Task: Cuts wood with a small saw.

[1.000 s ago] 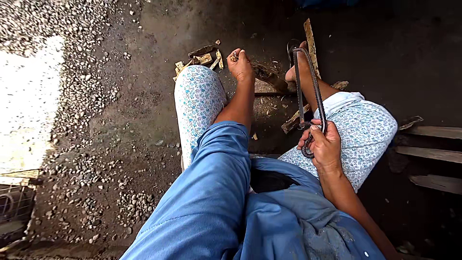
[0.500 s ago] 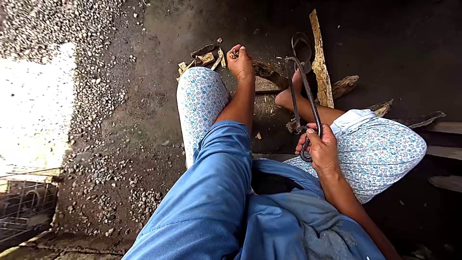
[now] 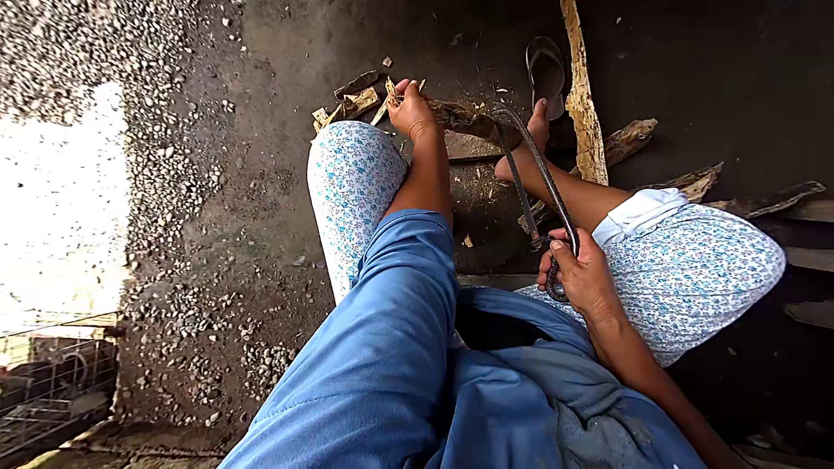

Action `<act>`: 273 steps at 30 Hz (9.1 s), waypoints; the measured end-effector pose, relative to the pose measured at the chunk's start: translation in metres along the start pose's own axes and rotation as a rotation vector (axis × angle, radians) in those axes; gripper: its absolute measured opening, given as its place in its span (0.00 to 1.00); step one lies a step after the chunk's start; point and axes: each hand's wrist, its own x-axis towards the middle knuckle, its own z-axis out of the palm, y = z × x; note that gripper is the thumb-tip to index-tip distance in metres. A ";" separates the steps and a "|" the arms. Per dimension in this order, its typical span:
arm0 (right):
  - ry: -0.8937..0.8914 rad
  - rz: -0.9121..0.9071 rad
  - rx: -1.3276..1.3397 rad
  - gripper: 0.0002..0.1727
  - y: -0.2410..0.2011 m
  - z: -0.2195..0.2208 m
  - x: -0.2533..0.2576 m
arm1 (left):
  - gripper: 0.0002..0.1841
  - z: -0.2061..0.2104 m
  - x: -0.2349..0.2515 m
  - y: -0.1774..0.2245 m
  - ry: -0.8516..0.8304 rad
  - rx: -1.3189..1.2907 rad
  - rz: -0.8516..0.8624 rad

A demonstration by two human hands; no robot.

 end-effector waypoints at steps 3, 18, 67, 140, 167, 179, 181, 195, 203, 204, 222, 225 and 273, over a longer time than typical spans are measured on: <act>0.001 -0.016 -0.031 0.12 -0.001 0.000 -0.005 | 0.06 0.000 -0.005 0.003 -0.016 -0.024 -0.046; 0.054 0.023 -0.069 0.13 -0.003 -0.006 -0.005 | 0.11 -0.004 -0.017 -0.025 0.012 -0.055 -0.160; 0.019 0.125 -0.087 0.12 -0.040 0.020 0.092 | 0.05 0.002 0.004 -0.028 -0.154 -0.058 -0.169; -0.009 0.128 -0.094 0.14 -0.039 0.025 0.104 | 0.05 -0.004 0.005 -0.029 -0.109 -0.037 -0.172; 0.017 0.126 -0.127 0.11 -0.050 0.029 0.156 | 0.05 -0.005 0.015 -0.032 -0.236 -0.097 -0.181; -0.022 0.121 -0.105 0.16 -0.019 0.048 0.135 | 0.15 -0.013 -0.005 -0.028 0.087 0.029 -0.233; -0.024 0.164 -0.132 0.14 -0.035 0.034 0.128 | 0.12 -0.012 -0.003 -0.030 0.032 0.011 -0.224; 0.003 0.185 -0.193 0.12 -0.020 0.021 0.104 | 0.07 -0.018 0.003 -0.034 -0.075 -0.007 -0.158; 0.006 0.178 -0.292 0.13 -0.024 0.036 0.092 | 0.09 -0.023 -0.005 -0.034 -0.029 -0.074 -0.180; 0.008 0.184 -0.287 0.13 -0.026 0.036 0.092 | 0.10 -0.022 -0.004 -0.033 -0.044 -0.077 -0.183; 0.014 0.216 -0.188 0.13 -0.013 0.036 0.082 | 0.04 -0.015 0.011 -0.034 -0.377 -0.033 -0.090; 0.017 0.199 -0.208 0.12 -0.020 0.034 0.076 | 0.03 -0.013 0.004 -0.034 -0.392 -0.071 -0.107; -0.041 0.147 -0.446 0.18 -0.050 0.068 0.171 | 0.09 -0.002 0.017 -0.035 0.099 0.114 -0.256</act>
